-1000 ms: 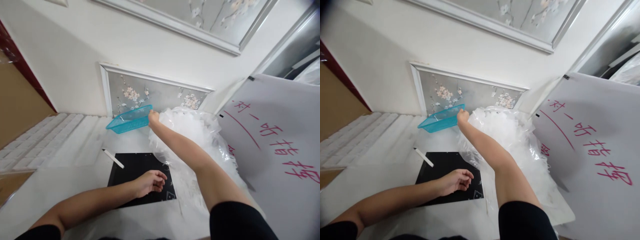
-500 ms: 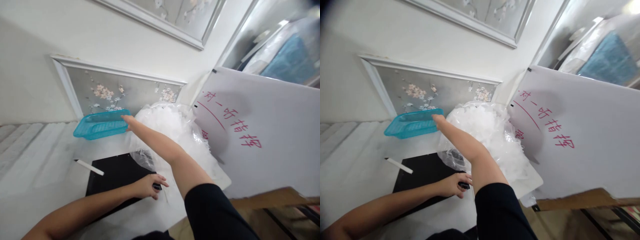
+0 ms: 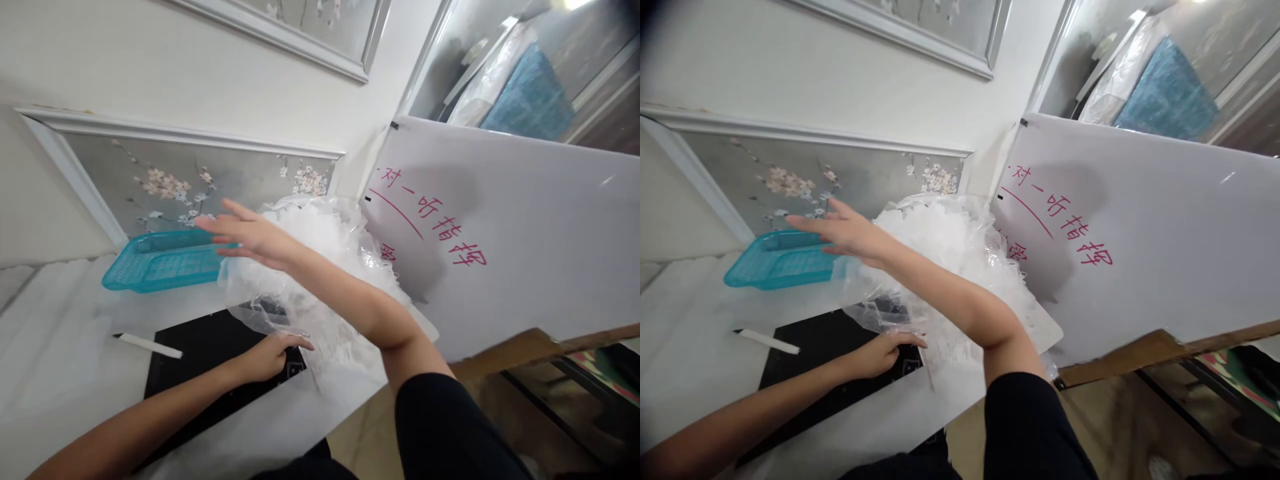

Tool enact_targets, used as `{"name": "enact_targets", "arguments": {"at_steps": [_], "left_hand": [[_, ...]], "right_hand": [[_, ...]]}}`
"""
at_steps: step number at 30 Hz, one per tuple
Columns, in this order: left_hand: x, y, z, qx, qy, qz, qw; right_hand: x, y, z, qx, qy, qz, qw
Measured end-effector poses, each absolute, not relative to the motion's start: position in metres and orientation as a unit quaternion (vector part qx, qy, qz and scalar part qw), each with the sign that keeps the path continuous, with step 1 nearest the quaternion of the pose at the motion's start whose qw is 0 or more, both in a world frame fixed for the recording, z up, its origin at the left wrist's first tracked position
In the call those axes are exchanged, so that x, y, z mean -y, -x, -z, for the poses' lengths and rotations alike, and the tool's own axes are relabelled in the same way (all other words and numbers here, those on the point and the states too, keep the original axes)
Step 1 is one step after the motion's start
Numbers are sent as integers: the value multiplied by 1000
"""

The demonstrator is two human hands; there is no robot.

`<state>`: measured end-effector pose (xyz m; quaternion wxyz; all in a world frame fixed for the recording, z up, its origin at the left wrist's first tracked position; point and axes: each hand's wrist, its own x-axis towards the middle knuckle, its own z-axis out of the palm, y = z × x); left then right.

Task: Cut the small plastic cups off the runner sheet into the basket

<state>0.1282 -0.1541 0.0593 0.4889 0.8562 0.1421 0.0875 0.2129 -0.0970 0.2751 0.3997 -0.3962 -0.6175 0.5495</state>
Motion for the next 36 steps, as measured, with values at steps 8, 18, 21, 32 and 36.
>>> {"name": "enact_targets", "arguments": {"at_steps": [8, 18, 21, 32, 36], "left_hand": [[153, -124, -62, -239, -744, -103, 615], [109, -176, -116, -305, -458, -324, 770], [90, -175, -166, -268, -464, -367, 761], [18, -189, -318, -205, -518, -559, 614], [-19, -217, -375, -187, -573, -582, 545]], "right_hand": [[287, -396, -204, 337, 642, -225, 651], [329, -374, -80, 275, 656, -456, 535], [313, -375, -100, 321, 646, -434, 540], [173, -401, -119, 384, 622, -301, 613], [93, -409, -150, 431, 702, -193, 533]]}}
